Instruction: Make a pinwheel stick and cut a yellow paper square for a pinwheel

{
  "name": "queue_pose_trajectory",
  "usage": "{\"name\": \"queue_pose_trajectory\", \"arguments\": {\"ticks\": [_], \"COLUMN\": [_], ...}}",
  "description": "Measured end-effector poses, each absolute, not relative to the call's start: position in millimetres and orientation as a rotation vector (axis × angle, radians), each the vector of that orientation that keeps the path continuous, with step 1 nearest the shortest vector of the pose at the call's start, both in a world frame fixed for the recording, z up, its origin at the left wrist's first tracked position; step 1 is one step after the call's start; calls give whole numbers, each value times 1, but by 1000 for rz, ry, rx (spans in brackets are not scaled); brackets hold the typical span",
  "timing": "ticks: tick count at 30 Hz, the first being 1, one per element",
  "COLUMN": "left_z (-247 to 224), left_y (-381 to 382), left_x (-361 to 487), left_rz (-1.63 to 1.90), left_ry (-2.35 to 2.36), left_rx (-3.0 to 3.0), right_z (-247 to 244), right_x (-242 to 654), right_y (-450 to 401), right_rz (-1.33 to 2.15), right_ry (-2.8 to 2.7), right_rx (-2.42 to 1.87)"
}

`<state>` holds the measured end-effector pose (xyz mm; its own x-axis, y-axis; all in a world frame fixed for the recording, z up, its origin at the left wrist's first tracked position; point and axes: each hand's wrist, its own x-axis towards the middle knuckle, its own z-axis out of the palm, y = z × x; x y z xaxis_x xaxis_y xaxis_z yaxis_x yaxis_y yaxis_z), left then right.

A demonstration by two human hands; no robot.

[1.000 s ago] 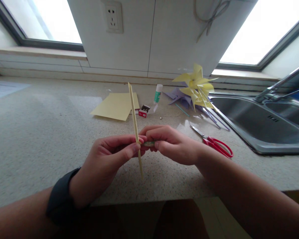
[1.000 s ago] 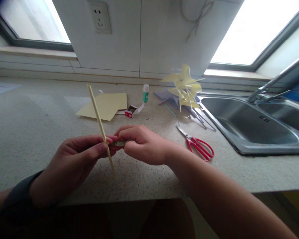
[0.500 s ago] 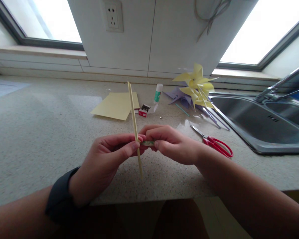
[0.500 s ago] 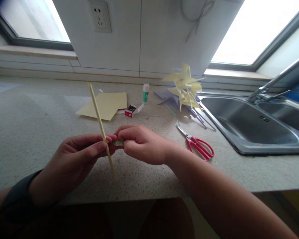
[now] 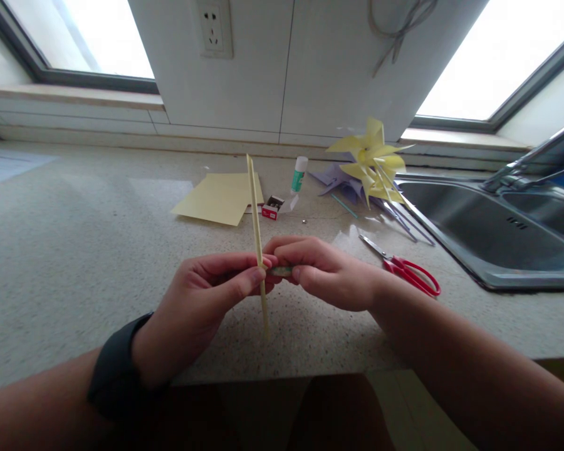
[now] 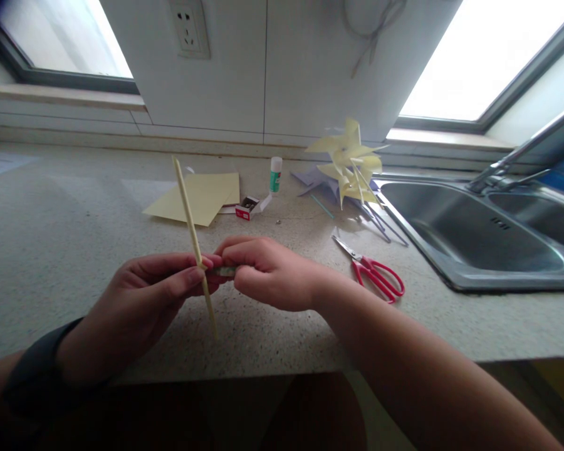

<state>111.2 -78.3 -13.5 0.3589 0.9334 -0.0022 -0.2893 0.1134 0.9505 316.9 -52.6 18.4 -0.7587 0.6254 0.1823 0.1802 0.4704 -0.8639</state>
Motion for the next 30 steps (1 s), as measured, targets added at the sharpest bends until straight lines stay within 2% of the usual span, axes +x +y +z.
{"name": "queue_pose_trajectory", "arguments": {"ticks": [30], "left_z": [-14], "left_y": [-79], "left_x": [110], "left_rz": [1012], "left_ry": [711], "left_rx": [1080], "right_z": [18], "right_x": [316], "right_y": [-52], "right_rz": [1219], "right_ry": [-2255], "right_rx": [-668]}}
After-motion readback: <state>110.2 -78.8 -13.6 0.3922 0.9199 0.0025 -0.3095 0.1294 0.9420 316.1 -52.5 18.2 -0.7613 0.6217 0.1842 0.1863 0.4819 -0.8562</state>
